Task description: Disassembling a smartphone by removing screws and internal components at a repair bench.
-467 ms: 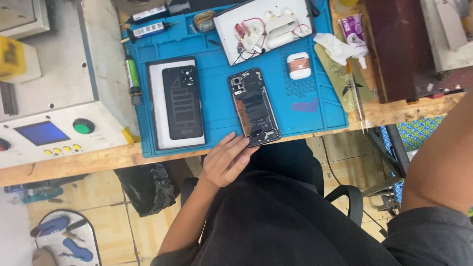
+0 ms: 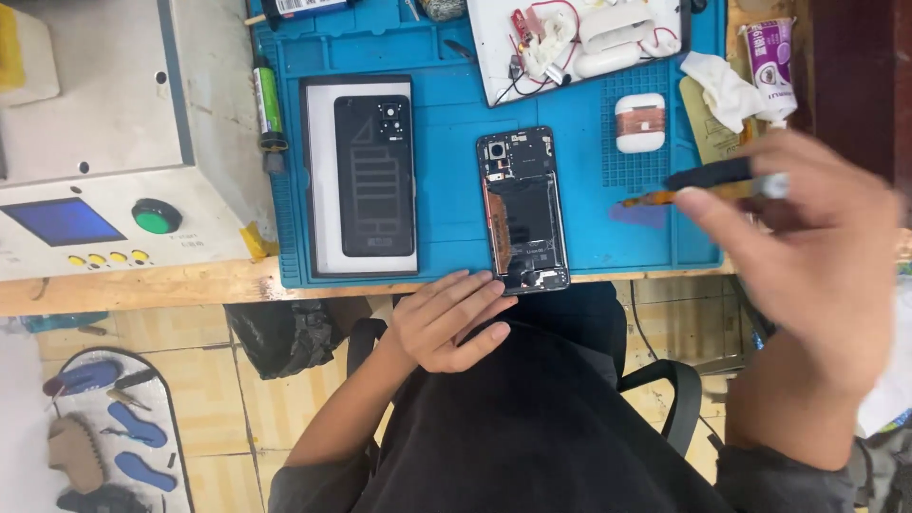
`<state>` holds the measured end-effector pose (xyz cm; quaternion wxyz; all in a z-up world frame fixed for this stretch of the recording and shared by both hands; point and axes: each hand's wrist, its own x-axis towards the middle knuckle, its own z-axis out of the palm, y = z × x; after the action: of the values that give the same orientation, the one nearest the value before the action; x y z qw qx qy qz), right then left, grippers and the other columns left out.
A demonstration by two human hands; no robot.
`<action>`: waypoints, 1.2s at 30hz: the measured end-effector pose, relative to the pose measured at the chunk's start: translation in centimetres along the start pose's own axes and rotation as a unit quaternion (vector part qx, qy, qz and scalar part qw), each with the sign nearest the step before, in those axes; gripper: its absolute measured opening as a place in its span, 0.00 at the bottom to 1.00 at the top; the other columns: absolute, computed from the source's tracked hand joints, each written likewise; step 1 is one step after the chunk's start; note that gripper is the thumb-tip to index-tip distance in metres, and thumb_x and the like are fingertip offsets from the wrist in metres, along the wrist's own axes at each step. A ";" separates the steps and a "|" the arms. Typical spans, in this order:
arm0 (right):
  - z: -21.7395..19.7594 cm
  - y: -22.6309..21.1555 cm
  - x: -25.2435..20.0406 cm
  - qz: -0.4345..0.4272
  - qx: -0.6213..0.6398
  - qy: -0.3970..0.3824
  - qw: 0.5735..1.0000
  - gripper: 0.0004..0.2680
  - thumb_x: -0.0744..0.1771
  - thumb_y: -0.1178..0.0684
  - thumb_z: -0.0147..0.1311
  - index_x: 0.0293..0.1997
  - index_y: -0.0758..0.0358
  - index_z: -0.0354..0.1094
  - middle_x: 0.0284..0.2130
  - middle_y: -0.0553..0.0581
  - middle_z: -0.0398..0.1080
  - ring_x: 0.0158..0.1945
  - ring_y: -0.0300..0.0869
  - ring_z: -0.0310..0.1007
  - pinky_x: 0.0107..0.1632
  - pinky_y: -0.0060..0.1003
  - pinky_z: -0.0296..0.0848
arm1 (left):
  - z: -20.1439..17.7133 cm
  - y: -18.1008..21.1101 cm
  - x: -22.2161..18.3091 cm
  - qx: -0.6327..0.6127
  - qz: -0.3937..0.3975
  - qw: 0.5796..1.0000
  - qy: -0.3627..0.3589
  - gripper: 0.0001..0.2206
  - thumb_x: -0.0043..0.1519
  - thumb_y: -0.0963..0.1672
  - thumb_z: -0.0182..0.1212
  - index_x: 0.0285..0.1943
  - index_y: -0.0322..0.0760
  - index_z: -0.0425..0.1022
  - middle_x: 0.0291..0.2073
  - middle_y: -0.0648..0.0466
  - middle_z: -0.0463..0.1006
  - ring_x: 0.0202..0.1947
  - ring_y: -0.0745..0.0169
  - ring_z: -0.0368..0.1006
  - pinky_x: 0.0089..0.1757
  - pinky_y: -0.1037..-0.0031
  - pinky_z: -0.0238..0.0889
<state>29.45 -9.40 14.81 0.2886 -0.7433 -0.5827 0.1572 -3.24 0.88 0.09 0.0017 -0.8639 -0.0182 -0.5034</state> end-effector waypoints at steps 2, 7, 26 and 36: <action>2.5 -0.9 1.0 -0.036 0.035 -0.017 0.999 0.20 0.74 0.61 0.69 0.26 0.67 0.59 0.28 0.57 0.63 0.33 0.42 0.58 0.38 0.37 0.58 | 0.0 0.0 0.0 -0.004 -0.016 1.000 -0.015 0.28 0.66 0.41 0.85 0.70 0.41 0.69 0.48 0.42 0.88 0.47 0.52 0.91 0.50 0.62 0.88; 5.0 -1.5 1.9 -0.068 0.012 -0.074 0.995 0.05 0.73 0.60 0.62 0.47 0.73 0.70 0.50 0.67 0.75 0.52 0.53 0.78 0.55 0.46 0.77 | 0.4 -0.7 -0.6 -0.059 -0.058 0.997 -0.004 0.27 0.67 0.41 0.85 0.69 0.42 0.70 0.48 0.41 0.88 0.46 0.52 0.91 0.46 0.68 0.90; 14.7 -5.7 5.4 -0.059 0.237 0.116 0.963 0.29 0.75 0.71 0.42 0.80 0.36 0.34 0.42 0.92 0.66 0.41 0.72 0.78 0.52 0.67 0.93 | 1.1 -1.8 -0.8 -0.048 -0.108 0.993 -0.016 0.28 0.67 0.46 0.87 0.67 0.51 0.67 0.44 0.58 0.91 0.40 0.72 0.91 0.43 0.86 0.85; 15.1 -5.6 5.8 -0.055 0.212 0.109 0.970 0.26 0.77 0.63 0.42 0.80 0.27 0.38 0.46 0.87 0.66 0.46 0.75 0.77 0.49 0.68 0.86 | 1.2 -1.8 -0.7 -0.038 -0.108 0.993 -0.013 0.26 0.68 0.46 0.85 0.67 0.51 0.68 0.44 0.60 0.91 0.40 0.75 0.91 0.42 0.88 0.82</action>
<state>18.06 0.73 6.96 0.5091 -0.6448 -0.5413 0.1790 -2.61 2.73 -1.14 -0.0859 -0.8629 -0.0924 -0.4894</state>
